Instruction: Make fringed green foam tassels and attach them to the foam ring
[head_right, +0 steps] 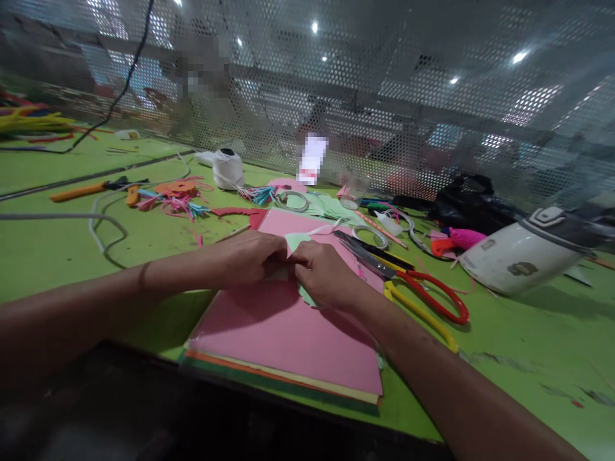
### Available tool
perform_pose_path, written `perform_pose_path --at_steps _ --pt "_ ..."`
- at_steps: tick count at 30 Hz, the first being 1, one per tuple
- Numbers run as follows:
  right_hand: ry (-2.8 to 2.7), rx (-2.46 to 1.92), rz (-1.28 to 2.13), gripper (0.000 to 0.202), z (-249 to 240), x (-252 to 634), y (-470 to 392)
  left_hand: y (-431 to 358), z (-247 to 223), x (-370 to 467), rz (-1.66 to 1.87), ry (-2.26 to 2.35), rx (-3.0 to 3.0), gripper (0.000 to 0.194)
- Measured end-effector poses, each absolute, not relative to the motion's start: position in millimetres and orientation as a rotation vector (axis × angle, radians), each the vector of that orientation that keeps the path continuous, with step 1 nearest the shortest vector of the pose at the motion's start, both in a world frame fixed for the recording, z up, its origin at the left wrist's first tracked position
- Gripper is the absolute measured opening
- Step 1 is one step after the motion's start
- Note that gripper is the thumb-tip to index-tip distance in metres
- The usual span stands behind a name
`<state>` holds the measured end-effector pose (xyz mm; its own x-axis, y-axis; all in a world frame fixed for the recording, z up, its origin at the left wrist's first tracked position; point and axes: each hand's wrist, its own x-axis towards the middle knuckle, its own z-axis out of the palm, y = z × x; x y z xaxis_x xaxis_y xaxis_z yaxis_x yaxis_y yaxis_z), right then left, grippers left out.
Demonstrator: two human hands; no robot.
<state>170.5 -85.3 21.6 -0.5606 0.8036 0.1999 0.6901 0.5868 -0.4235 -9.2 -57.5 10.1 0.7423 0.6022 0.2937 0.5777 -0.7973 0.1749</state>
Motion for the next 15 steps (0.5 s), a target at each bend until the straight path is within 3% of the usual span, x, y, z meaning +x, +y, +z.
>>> perform_pose_path --at_steps 6,15 --pt "-2.421 -1.168 0.471 0.024 19.4 171.1 -87.5 -51.8 16.0 -9.4 0.469 0.969 2.573 0.015" --pt "-2.400 -1.077 0.205 0.017 10.6 170.4 -90.8 -45.3 24.2 -11.7 0.369 1.033 2.335 0.020"
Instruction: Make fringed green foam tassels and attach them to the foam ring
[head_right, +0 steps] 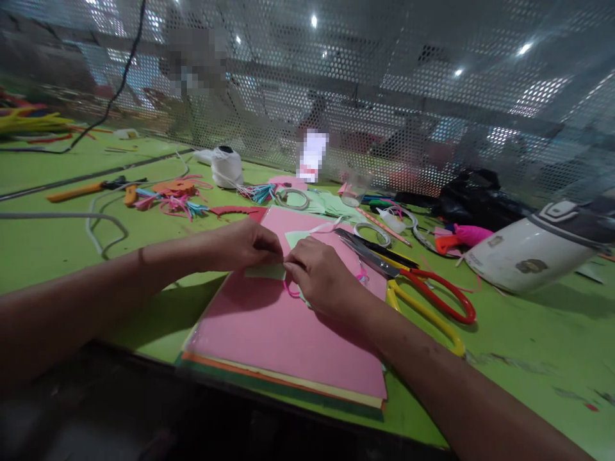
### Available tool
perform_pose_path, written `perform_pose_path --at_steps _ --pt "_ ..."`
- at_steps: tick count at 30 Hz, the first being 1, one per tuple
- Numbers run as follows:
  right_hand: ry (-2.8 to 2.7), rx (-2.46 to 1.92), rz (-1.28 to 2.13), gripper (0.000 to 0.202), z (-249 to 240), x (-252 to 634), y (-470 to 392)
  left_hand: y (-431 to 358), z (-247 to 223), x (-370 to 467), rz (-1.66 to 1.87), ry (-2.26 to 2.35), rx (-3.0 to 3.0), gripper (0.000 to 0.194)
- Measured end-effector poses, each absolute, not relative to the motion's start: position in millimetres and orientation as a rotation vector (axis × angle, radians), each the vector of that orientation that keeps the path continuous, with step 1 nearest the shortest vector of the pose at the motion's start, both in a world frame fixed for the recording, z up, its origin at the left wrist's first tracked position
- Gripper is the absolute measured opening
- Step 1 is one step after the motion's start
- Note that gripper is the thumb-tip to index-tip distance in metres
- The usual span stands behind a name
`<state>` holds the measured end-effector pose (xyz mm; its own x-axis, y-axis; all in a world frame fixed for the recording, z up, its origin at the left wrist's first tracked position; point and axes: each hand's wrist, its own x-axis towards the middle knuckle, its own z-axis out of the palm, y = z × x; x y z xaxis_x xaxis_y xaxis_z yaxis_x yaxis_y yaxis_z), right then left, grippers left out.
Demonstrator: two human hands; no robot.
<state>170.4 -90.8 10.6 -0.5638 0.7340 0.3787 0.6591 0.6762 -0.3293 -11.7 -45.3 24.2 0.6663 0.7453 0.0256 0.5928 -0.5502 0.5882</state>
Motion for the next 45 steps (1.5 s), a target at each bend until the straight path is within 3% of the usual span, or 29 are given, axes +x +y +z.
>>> perform_pose_path --at_steps 13,29,33,40,45 --pt "-2.581 -0.963 -0.311 0.019 7.7 170.9 -94.4 -45.8 24.0 -13.1 0.280 1.005 2.359 0.021" --pt "-2.654 -0.849 -0.465 0.016 13.4 172.4 -95.2 -49.9 26.5 -13.6 0.340 0.998 2.075 0.020" --pt "-2.637 -0.862 -0.354 0.018 12.3 173.3 -96.1 -49.1 25.5 -12.8 0.335 1.013 2.088 0.019" --pt "-2.349 -0.955 0.277 0.016 16.9 177.7 -89.2 -49.1 26.1 -14.9 0.309 0.997 2.119 0.021" --pt "-2.339 -1.116 0.422 0.017 22.3 173.6 -90.7 -49.9 25.5 -11.6 0.303 1.043 2.246 0.019"
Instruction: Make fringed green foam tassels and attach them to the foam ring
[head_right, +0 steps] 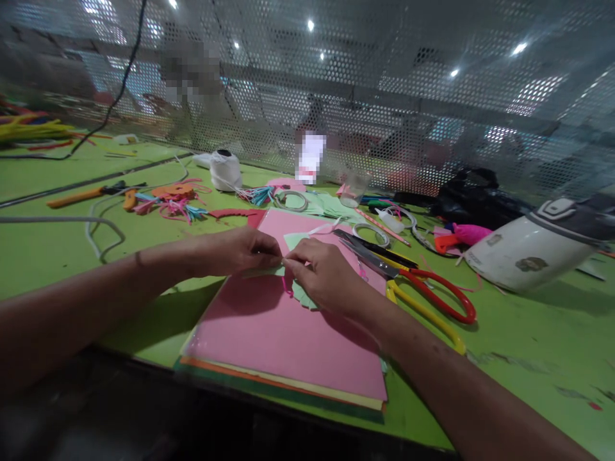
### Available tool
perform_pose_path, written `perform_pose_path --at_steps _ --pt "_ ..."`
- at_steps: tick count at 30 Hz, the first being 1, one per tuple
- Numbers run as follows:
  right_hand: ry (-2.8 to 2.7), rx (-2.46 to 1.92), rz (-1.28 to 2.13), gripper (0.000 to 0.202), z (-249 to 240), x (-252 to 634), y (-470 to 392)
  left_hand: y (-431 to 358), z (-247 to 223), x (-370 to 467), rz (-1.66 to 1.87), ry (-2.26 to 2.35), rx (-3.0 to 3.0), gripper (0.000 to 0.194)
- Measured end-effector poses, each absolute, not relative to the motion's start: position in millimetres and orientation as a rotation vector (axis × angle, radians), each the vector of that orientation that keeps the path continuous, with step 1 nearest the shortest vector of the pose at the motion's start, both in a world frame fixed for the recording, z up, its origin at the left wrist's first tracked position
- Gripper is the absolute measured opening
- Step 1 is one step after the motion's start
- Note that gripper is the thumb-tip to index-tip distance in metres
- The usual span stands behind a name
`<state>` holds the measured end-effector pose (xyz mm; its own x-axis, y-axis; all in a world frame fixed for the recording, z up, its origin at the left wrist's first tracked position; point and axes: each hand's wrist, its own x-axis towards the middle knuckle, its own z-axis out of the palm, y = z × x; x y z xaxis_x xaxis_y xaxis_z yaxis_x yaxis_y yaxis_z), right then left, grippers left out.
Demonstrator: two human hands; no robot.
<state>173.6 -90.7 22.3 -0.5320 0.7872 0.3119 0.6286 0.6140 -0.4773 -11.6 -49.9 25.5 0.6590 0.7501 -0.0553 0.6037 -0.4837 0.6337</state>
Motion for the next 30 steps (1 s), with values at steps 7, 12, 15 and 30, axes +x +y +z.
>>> perform_pose_path --at_steps 7,12,15,30 --pt "-2.283 -1.128 0.458 0.015 16.0 173.8 -90.6 -50.4 21.4 -9.6 0.313 1.043 2.376 0.021" --pt "-2.270 -1.086 0.411 0.010 14.9 174.4 -89.7 -51.2 21.5 -10.3 0.356 1.029 2.376 0.022" --pt "-2.283 -1.032 0.342 0.009 13.4 173.5 -90.0 -52.3 25.5 -11.2 0.319 0.993 2.369 0.022" --pt "-2.590 -0.871 -0.165 0.020 12.2 175.1 -92.1 -48.3 22.9 -10.7 0.289 1.080 2.271 0.024"
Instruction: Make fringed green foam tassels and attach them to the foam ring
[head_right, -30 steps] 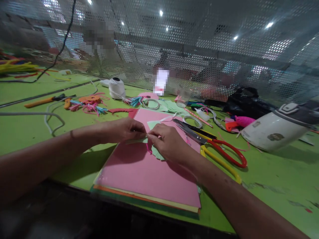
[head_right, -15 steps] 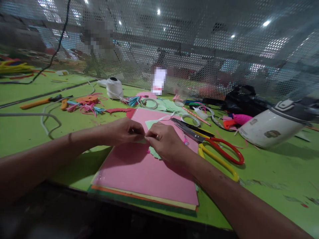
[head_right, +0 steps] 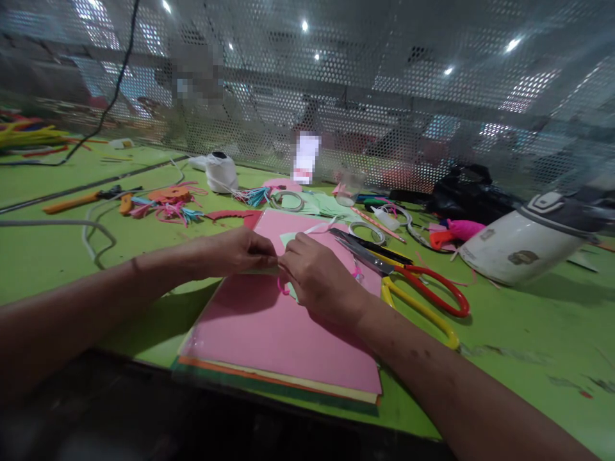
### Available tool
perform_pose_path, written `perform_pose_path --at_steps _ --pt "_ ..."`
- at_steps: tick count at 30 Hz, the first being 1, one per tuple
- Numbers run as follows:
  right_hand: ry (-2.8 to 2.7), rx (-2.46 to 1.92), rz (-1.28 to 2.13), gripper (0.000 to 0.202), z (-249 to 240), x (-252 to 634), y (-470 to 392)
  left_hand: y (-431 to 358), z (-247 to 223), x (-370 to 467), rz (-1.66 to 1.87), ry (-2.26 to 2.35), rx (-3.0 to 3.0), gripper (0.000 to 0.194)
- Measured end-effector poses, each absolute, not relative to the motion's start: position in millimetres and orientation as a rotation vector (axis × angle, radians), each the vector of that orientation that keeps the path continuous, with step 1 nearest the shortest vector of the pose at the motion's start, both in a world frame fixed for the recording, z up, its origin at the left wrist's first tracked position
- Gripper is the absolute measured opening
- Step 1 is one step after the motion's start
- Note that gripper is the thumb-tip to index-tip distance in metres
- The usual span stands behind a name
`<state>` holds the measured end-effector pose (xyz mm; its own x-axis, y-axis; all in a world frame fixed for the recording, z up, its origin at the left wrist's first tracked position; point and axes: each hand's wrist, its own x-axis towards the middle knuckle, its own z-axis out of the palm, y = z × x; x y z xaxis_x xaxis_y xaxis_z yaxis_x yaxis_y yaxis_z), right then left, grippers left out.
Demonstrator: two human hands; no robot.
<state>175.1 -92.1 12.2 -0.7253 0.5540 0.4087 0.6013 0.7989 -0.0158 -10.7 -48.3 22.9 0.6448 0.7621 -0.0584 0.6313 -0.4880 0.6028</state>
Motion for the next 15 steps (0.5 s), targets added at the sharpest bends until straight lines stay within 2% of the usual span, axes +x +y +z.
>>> perform_pose_path --at_steps 10,15 --pt "-2.570 -0.851 -0.091 0.021 11.8 177.2 -91.0 -47.6 19.5 -11.6 0.342 1.065 2.162 0.027" --pt "-2.421 -0.911 0.191 0.016 13.8 176.3 -88.8 -48.0 17.4 -11.3 0.360 1.074 2.144 0.027"
